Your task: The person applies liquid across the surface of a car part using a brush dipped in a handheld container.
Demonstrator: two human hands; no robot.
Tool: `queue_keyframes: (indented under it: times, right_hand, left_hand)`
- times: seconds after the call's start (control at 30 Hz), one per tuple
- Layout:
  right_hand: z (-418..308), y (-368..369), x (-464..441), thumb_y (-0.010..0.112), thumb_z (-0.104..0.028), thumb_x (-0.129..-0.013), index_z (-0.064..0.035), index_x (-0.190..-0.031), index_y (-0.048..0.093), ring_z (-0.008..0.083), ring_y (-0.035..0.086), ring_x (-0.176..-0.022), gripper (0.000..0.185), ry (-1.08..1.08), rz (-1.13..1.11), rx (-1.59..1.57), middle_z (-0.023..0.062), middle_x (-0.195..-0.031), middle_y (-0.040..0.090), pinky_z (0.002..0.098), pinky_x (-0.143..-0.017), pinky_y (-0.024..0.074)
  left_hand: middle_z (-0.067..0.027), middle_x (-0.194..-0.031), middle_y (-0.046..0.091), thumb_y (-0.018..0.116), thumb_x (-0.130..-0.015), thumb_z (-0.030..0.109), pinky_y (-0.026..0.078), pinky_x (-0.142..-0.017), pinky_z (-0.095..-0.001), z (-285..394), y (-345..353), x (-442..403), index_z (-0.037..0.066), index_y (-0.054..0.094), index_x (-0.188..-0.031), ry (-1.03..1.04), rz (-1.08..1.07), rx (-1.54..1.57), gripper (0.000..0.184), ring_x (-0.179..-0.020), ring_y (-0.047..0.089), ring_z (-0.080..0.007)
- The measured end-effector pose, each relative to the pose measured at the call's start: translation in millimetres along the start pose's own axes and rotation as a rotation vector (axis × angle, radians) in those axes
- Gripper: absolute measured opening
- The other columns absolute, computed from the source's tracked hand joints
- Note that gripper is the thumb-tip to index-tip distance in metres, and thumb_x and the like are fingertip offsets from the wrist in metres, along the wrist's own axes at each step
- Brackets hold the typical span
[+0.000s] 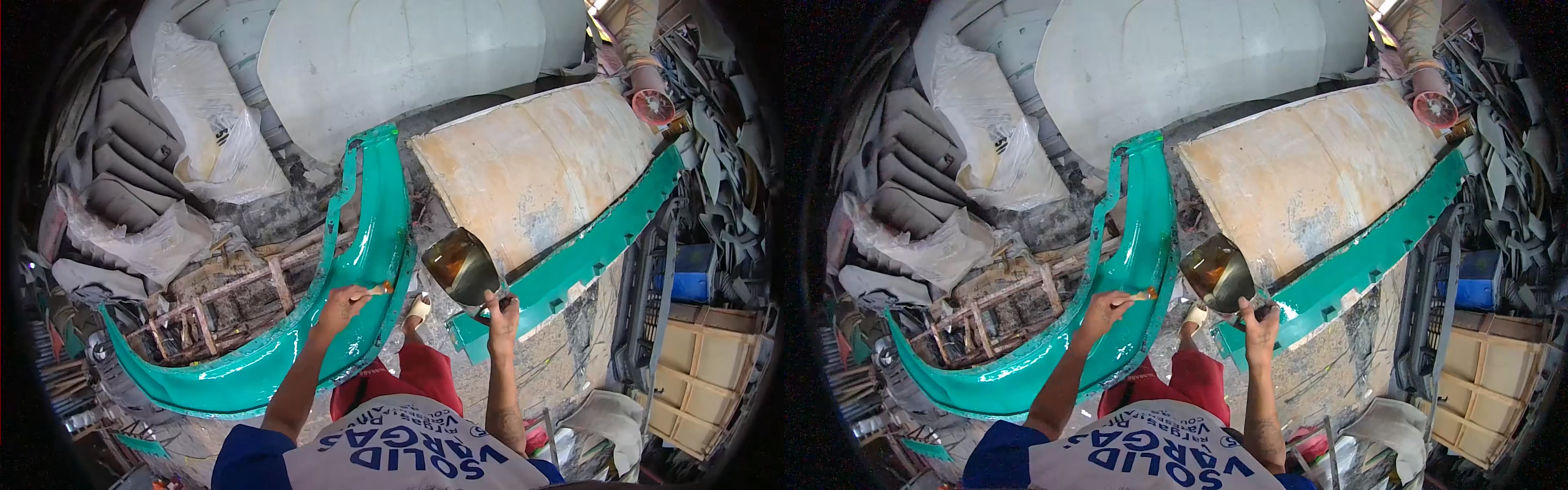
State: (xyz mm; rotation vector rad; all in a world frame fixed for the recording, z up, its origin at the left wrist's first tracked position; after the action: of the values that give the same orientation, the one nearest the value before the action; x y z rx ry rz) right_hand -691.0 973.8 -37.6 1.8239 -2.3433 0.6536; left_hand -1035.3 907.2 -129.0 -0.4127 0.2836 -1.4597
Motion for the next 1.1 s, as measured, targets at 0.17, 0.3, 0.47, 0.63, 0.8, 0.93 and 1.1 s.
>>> queue_keyframes:
  times: [0.17,0.3,0.47,0.63,0.8,0.93,1.1]
  right_hand:
    - [0.2,-13.8,3.8,0.074,-0.038,-0.086,0.0031,-0.106,0.049,0.0110,0.044,-0.078,0.052,0.042,-0.057,0.064,0.0012,-0.086,0.046,0.0265,-0.069,0.0407]
    - [-0.7,-23.1,7.1,0.074,-0.036,-0.086,0.0012,-0.104,0.049,0.0105,0.043,-0.077,0.048,0.030,-0.045,-0.002,0.0009,-0.085,0.046,0.0261,-0.067,0.0406]
    - [7.7,-37.9,6.6,0.072,-0.031,-0.088,0.0022,-0.109,0.047,0.0129,0.050,-0.084,0.047,0.060,-0.111,-0.002,0.0045,-0.095,0.052,0.0271,-0.072,0.0445]
    - [15.0,-46.1,4.4,0.073,-0.027,-0.087,0.0011,-0.116,0.045,0.0147,0.053,-0.088,0.049,0.176,-0.132,-0.087,0.0066,-0.100,0.055,0.0298,-0.072,0.0494]
    - [23.5,-45.2,-13.6,0.073,-0.025,-0.087,0.0001,-0.117,0.044,0.0148,0.055,-0.085,0.049,0.017,-0.207,-0.083,0.0086,-0.099,0.054,0.0315,-0.061,0.0544]
    - [19.7,-36.0,-23.0,0.078,-0.022,-0.082,0.0020,-0.115,0.044,0.0157,0.057,-0.085,0.053,0.098,-0.252,-0.175,0.0107,-0.099,0.058,0.0301,-0.066,0.0505]
    - [18.1,-27.5,-22.9,0.078,-0.020,-0.082,0.0008,-0.113,0.046,0.0148,0.056,-0.085,0.049,0.104,-0.249,-0.215,0.0094,-0.099,0.058,0.0284,-0.068,0.0503]
  left_hand:
    - [-0.0109,-0.066,0.064,0.070,-0.089,0.014,0.049,-0.048,-0.0305,5.3,6.4,-72.0,-0.002,0.069,-0.087,-0.118,-0.311,0.044,0.017,-0.052,0.063,-0.0158]
    - [-0.0100,-0.065,0.064,0.069,-0.089,0.011,0.049,-0.045,-0.0308,0.6,21.1,-161.1,-0.003,0.069,-0.083,-0.041,-0.388,0.168,0.015,-0.051,0.062,-0.0146]
    - [-0.0095,-0.065,0.064,0.067,-0.089,0.013,0.049,-0.046,-0.0319,21.7,-4.3,-246.9,-0.003,0.069,-0.087,0.065,-0.245,0.062,0.017,-0.052,0.062,-0.0155]
    - [-0.0165,-0.082,0.066,0.061,-0.093,0.016,0.051,-0.057,-0.0383,56.4,-30.4,-268.5,0.006,0.070,-0.107,0.527,0.185,-0.411,0.019,-0.068,0.065,-0.0272]
    - [-0.0168,-0.081,0.059,0.056,-0.093,0.005,0.049,-0.065,-0.0407,18.9,12.6,-171.9,0.013,0.057,-0.133,0.298,-0.108,-0.562,0.041,-0.072,0.062,-0.0296]
    - [-0.0151,-0.093,0.066,0.055,-0.095,0.015,0.052,-0.071,-0.0437,34.8,18.7,-83.1,0.014,0.066,-0.117,0.032,-0.204,-0.179,0.025,-0.080,0.065,-0.0356]
    - [-0.0163,-0.091,0.067,0.064,-0.090,0.013,0.051,-0.072,-0.0405,55.7,8.5,-70.1,0.007,0.069,-0.106,0.104,-0.406,-0.398,0.019,-0.084,0.066,-0.0343]
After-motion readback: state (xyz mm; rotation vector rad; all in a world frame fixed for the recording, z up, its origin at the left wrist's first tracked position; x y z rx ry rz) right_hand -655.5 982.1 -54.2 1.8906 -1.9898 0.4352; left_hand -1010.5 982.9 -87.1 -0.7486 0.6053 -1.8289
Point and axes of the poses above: each hand's wrist, its own x-axis away from the middle knuckle, its own y-axis out of the palm, z = x × y, the point moved 6 cm from there along -x, towards the middle knuckle
